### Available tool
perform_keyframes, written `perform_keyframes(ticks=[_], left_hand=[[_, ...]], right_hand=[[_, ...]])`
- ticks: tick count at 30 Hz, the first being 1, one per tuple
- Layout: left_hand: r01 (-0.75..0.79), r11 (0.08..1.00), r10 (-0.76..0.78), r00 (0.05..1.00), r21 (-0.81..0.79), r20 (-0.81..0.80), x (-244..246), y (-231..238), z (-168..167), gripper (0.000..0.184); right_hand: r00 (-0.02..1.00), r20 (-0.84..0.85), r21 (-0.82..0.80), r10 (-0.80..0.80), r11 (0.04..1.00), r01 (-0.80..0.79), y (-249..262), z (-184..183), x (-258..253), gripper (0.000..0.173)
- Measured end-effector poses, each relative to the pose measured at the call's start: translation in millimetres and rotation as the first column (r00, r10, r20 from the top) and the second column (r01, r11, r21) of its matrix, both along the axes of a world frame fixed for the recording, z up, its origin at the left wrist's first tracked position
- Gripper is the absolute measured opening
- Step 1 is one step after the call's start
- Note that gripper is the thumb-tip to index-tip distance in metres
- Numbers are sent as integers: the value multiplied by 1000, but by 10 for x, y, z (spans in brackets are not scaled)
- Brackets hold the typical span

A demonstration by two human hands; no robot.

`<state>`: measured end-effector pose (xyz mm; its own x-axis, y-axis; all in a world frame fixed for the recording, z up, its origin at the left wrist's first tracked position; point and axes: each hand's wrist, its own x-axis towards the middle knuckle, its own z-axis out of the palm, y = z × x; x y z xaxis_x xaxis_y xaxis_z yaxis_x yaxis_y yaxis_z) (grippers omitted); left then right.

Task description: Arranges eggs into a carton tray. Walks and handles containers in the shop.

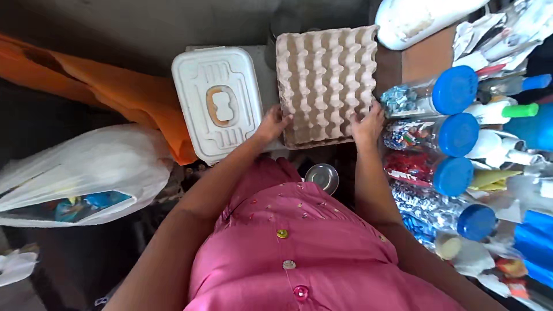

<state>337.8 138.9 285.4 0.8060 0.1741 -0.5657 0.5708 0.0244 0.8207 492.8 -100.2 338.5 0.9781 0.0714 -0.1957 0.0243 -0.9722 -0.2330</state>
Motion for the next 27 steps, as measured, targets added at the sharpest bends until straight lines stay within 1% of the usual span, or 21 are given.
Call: perform_keyframes(ticks=[2,3,5,6,8,11,13,15,16,18,20,22,24,25,27], left_hand=[[30,995,-25,998,91,-58,151,-128,-88,74],[52,987,-40,996,151,-83,197,-163,-83,72],[67,970,-44,994,236,-104,253,-183,51,65],[61,965,-39,995,254,-93,261,-165,151,62],[18,972,-12,999,234,-30,268,-91,361,59],[-112,986,98,989,121,114,341,24,757,54],[-205,978,195,959,28,206,440,65,1022,46],[-269,961,274,921,-55,275,536,66,1173,37],[-287,953,304,907,-101,291,562,46,1211,34],[-327,914,389,875,-241,289,585,-8,1277,27],[-377,830,506,819,-411,271,602,-25,1373,24],[-404,758,587,764,-512,266,633,31,1509,22],[-443,692,654,719,-570,235,625,105,1633,22],[-462,669,673,710,-582,209,584,141,1672,24],[-497,626,697,703,-600,145,460,225,1695,26]], right_hand=[[999,-22,34,-46,998,47,-38,-76,52,76],[998,-14,64,-61,996,62,-51,-109,69,76],[998,0,145,-68,987,68,-69,-93,102,72],[998,3,181,-60,982,58,-82,-38,125,69],[1000,7,244,-22,970,19,-129,130,171,64],[999,-45,343,27,939,-10,-166,497,238,58],[995,-87,366,53,930,-17,-157,740,311,59],[996,-73,382,57,924,-24,-152,895,385,62],[997,-57,383,52,924,-26,-163,931,422,61],[998,-30,410,47,912,-31,-216,935,503,58],[998,12,478,70,876,-67,-280,926,552,52],[991,110,597,77,792,-128,-301,969,537,44],[980,192,734,47,656,-175,-292,1093,468,38],[975,220,809,14,557,-191,-280,1151,430,38],[974,203,938,-99,304,-164,-223,1224,386,54]])
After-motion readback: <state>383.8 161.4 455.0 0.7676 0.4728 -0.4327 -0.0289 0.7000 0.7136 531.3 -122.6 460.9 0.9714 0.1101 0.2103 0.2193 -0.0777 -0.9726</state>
